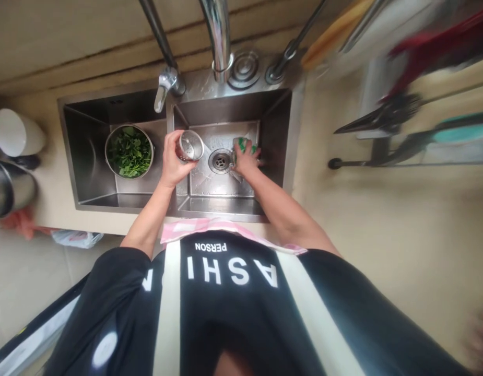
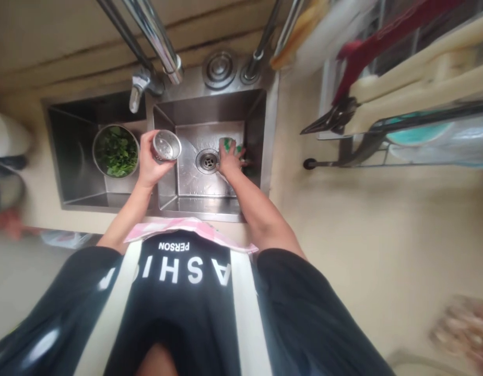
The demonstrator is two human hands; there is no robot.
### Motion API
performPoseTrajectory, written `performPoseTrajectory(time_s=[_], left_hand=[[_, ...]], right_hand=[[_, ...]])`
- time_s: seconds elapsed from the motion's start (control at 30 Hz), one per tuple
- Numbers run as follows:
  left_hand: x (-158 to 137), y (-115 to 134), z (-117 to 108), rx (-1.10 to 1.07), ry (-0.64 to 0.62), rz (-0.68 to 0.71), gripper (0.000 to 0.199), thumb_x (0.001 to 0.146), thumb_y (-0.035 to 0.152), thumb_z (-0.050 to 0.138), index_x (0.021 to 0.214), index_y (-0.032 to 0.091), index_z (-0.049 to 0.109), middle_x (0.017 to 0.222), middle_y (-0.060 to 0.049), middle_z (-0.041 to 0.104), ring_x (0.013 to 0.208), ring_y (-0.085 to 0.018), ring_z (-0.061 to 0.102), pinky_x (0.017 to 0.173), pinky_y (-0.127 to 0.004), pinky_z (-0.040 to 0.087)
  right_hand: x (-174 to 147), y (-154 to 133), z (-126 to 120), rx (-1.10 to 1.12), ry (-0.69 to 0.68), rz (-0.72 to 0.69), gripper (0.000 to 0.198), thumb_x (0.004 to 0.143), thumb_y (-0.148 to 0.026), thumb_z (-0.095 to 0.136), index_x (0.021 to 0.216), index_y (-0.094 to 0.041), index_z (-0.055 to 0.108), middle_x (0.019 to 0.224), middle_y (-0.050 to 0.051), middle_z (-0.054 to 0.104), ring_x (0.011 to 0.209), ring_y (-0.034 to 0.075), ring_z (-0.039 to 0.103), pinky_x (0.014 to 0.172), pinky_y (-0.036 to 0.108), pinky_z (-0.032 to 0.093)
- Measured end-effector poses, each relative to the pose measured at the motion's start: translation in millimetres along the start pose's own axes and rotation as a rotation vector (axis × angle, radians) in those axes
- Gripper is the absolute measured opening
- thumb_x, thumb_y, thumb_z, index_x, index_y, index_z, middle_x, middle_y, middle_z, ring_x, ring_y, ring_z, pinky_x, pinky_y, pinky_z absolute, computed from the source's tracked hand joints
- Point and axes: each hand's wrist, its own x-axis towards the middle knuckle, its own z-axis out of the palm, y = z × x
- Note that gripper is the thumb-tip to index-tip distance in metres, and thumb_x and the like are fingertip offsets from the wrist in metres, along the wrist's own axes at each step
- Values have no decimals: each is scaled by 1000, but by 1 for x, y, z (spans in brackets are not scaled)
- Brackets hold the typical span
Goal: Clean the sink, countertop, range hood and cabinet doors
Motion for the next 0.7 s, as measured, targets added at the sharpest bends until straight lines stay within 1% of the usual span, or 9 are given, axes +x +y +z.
performPoseTrajectory(time_s=[0.07, 0.13, 0.2, 0.27, 0.37, 0.43, 0.53, 0.57, 0.7], left_hand=[[-23, 3, -8, -23, 122, -68, 99, 78, 82, 80, 149, 25, 41, 142, -13, 55, 136, -37, 61, 122, -53, 46], [-49, 9, -14, -7, 207, -134, 103, 78, 84, 78, 151, 25, 37, 142, -13, 53, 135, -35, 62, 121, -52, 47], [-73, 20, -17, 10, 217, -164, 101, 78, 83, 79, 150, 25, 38, 140, -14, 55, 133, -35, 64, 120, -51, 50], [-91, 32, -16, 5, 175, -151, 94, 80, 77, 81, 148, 26, 42, 136, -14, 58, 129, -34, 66, 117, -52, 52], [-104, 44, -11, -18, 122, -119, 87, 82, 69, 82, 146, 27, 43, 132, -13, 62, 126, -35, 68, 113, -55, 55], [-107, 46, -9, -20, 127, -130, 89, 80, 66, 84, 147, 27, 40, 132, -14, 63, 127, -36, 68, 113, -56, 54], [-106, 43, -8, 12, 150, -168, 91, 77, 63, 87, 147, 26, 42, 133, -14, 61, 126, -36, 67, 114, -56, 54], [-106, 43, -9, 28, 148, -178, 90, 77, 64, 87, 146, 25, 43, 133, -14, 61, 125, -37, 67, 113, -56, 54], [-103, 46, -10, 48, 139, -150, 86, 79, 61, 85, 146, 25, 45, 131, -13, 62, 123, -36, 67, 111, -56, 55]], right_hand=[[6, 7, 11, 30, 11, -13, 81, 102, -13, 61, 176, -34, 35, 187, 16, 2, 167, 54, 15, 117, 75, 48], [12, 10, 16, 86, 73, -61, 67, 100, -8, 54, 165, -25, 54, 180, 22, 24, 161, 49, 34, 116, 69, 51], [21, 9, 14, 151, 135, -101, 54, 99, -12, 57, 153, -15, 65, 165, 27, 45, 146, 43, 54, 115, 61, 54], [35, 3, 7, 191, 192, -142, 54, 100, -18, 61, 153, -12, 63, 157, 27, 51, 138, 39, 60, 118, 55, 52], [64, -16, -4, 289, 312, -251, 67, 101, -24, 65, 165, -13, 49, 165, 27, 44, 148, 38, 51, 126, 55, 44], [83, -36, -4, 353, 324, -254, 71, 102, -24, 68, 168, -11, 44, 171, 28, 36, 155, 41, 41, 128, 58, 38], [94, -72, 12, 324, 288, -154, 68, 106, -22, 63, 170, -12, 42, 178, 29, 27, 160, 48, 32, 126, 64, 35], [91, -83, 22, 272, 276, -175, 67, 108, -21, 60, 171, -13, 41, 179, 28, 25, 160, 49, 30, 125, 66, 34], [51, -92, 63, -13, 138, -548, 65, 108, -11, 39, 173, -18, 40, 183, 21, 24, 162, 48, 26, 125, 71, 32]])
